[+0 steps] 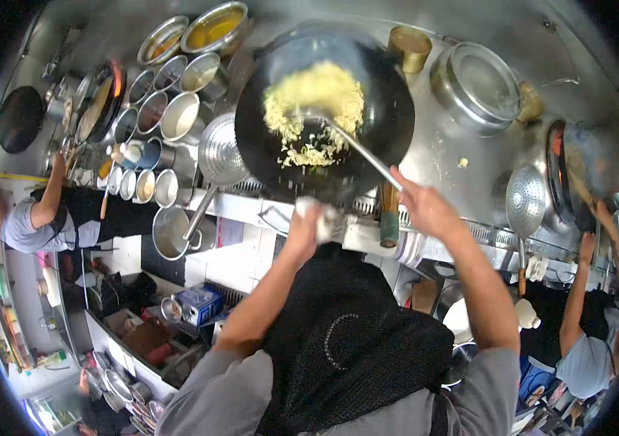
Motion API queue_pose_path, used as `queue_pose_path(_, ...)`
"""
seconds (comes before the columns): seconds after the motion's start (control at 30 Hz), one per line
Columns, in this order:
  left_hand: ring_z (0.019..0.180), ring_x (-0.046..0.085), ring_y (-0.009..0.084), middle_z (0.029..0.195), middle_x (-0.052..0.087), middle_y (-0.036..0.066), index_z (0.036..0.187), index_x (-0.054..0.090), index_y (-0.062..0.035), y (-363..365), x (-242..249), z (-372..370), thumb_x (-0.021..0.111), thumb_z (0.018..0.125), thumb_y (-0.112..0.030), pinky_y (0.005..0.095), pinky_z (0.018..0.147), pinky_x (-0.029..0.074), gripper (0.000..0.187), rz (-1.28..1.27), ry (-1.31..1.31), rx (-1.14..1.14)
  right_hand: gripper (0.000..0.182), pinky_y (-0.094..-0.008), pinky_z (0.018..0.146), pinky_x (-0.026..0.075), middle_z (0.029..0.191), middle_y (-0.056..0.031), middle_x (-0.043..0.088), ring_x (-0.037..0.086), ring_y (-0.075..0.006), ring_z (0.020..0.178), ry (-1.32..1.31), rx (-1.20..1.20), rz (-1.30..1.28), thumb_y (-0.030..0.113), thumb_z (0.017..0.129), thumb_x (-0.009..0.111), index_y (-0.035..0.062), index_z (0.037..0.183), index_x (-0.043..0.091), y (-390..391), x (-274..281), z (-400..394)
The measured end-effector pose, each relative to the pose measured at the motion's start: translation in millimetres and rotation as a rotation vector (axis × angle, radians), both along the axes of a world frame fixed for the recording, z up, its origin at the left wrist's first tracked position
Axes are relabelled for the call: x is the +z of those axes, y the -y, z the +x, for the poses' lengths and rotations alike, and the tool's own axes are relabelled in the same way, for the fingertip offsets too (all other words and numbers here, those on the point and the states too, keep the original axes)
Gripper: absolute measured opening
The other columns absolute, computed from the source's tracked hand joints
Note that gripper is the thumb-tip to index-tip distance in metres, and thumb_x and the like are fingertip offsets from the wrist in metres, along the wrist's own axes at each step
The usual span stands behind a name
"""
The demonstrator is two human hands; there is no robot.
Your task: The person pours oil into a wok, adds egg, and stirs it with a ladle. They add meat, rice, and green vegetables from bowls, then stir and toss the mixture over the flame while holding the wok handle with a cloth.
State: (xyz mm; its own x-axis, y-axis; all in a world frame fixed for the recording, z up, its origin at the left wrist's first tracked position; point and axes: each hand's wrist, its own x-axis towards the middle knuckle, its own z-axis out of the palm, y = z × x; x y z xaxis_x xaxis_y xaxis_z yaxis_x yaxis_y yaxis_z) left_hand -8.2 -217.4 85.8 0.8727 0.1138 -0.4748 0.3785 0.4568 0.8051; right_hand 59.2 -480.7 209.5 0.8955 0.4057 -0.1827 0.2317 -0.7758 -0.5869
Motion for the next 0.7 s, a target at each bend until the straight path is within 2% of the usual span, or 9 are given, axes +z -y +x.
queue_pose_path(0.03, 0.080, 0.060, 0.0171, 0.094, 0.061, 0.009, 0.107, 0.054, -0.0019, -10, -40, -27, 0.055, 0.094, -0.018, 0.0303, 0.060, 0.051, 0.021, 0.093, 0.017, -0.031, 0.047, -0.0459, 0.070, 0.047, 0.079, -0.0309, 0.060, 0.058, -0.0409, 0.064, 0.004, -0.003, 0.101, 0.016, 0.094, 0.054, 0.0133, 0.140, 0.046, 0, 11, -13)
queue_pose_path(0.13, 0.094, 0.064, 0.0218, 0.099, 0.063, 0.012, 0.115, 0.049, 0.0001, -13, 49, -50, 0.056, 0.088, -0.006, 0.0362, 0.075, 0.057, 0.029, -0.087, -0.008, -0.042, 0.046, -0.0421, 0.074, 0.049, 0.101, -0.0257, 0.065, 0.062, -0.0405, 0.070, 0.121, 0.163, 0.027, 0.018, 0.094, 0.055, 0.0145, 0.139, 0.047, 20, 79, -31)
queue_pose_path(0.2, 0.086, 0.065, 0.0236, 0.097, 0.063, 0.014, 0.112, 0.050, 0.0031, -17, 86, -18, 0.056, 0.088, -0.008, 0.0356, 0.068, 0.057, 0.027, -0.146, -0.285, -0.019, 0.045, -0.0409, 0.078, 0.050, 0.110, -0.0229, 0.064, 0.065, -0.0371, 0.078, -0.728, -0.027, -0.169, 0.019, 0.094, 0.054, 0.0145, 0.138, 0.048, 16, 152, -23)
queue_pose_path(0.23, 0.083, 0.065, 0.0240, 0.096, 0.062, 0.015, 0.109, 0.051, 0.0038, -17, 106, 10, 0.056, 0.089, -0.011, 0.0348, 0.065, 0.057, 0.025, -0.198, -0.267, -0.004, 0.045, -0.0409, 0.078, 0.050, 0.110, -0.0229, 0.064, 0.065, -0.0371, 0.078, -0.746, -0.012, -0.180, 0.019, 0.094, 0.054, 0.0145, 0.138, 0.048, 13, 148, -12)
queue_pose_path(0.33, 0.076, 0.064, 0.0223, 0.092, 0.062, 0.017, 0.105, 0.052, 0.0041, -6, 62, 54, 0.056, 0.092, -0.022, 0.0333, 0.060, 0.054, 0.029, -0.057, -0.148, -0.002, 0.044, -0.0404, 0.080, 0.050, 0.109, -0.0225, 0.065, 0.066, -0.0339, 0.082, -0.363, 0.111, -0.212, 0.020, 0.095, 0.054, 0.0144, 0.138, 0.049, 6, 99, -3)
queue_pose_path(0.43, 0.083, 0.061, 0.0187, 0.098, 0.061, 0.012, 0.119, 0.045, -0.0009, -8, -16, -25, 0.054, 0.095, -0.021, 0.0311, 0.060, 0.052, 0.033, 0.175, 0.051, -0.084, 0.043, -0.0395, 0.084, 0.050, 0.112, -0.0216, 0.064, 0.065, -0.0336, 0.084, -0.164, 0.014, -0.037, 0.020, 0.095, 0.054, 0.0142, 0.138, 0.049, 5, 38, -8)
queue_pose_path(0.53, 0.089, 0.063, 0.0219, 0.104, 0.064, 0.014, 0.128, 0.044, -0.0034, -13, 52, -54, 0.056, 0.086, -0.006, 0.0353, 0.070, 0.054, 0.044, -0.044, -0.026, -0.004, 0.043, -0.0361, 0.085, 0.050, 0.115, -0.0225, 0.063, 0.067, -0.0314, 0.088, -0.070, 0.133, -0.015, 0.021, 0.095, 0.054, 0.0146, 0.137, 0.049, 26, 88, -33)
queue_pose_path(0.63, 0.078, 0.064, 0.0220, 0.091, 0.064, 0.014, 0.105, 0.055, 0.0028, -13, 106, -14, 0.054, 0.088, -0.009, 0.0361, 0.061, 0.053, 0.020, 0.091, -0.054, -0.095, 0.042, -0.0346, 0.083, 0.050, 0.116, -0.0202, 0.064, 0.067, -0.0279, 0.088, -0.633, 0.053, -0.186, 0.022, 0.096, 0.053, 0.0156, 0.137, 0.050, 19, 151, -19)
queue_pose_path(0.7, 0.070, 0.061, 0.0193, 0.080, 0.062, 0.013, 0.090, 0.057, 0.0057, -9, 103, 41, 0.052, 0.093, -0.015, 0.0354, 0.057, 0.050, 0.022, 0.099, 0.035, -0.037, 0.041, -0.0373, 0.079, 0.050, 0.103, -0.0215, 0.067, 0.067, -0.0311, 0.082, -0.241, 0.193, -0.097, 0.022, 0.097, 0.051, 0.0169, 0.138, 0.049, 19, 107, 1)
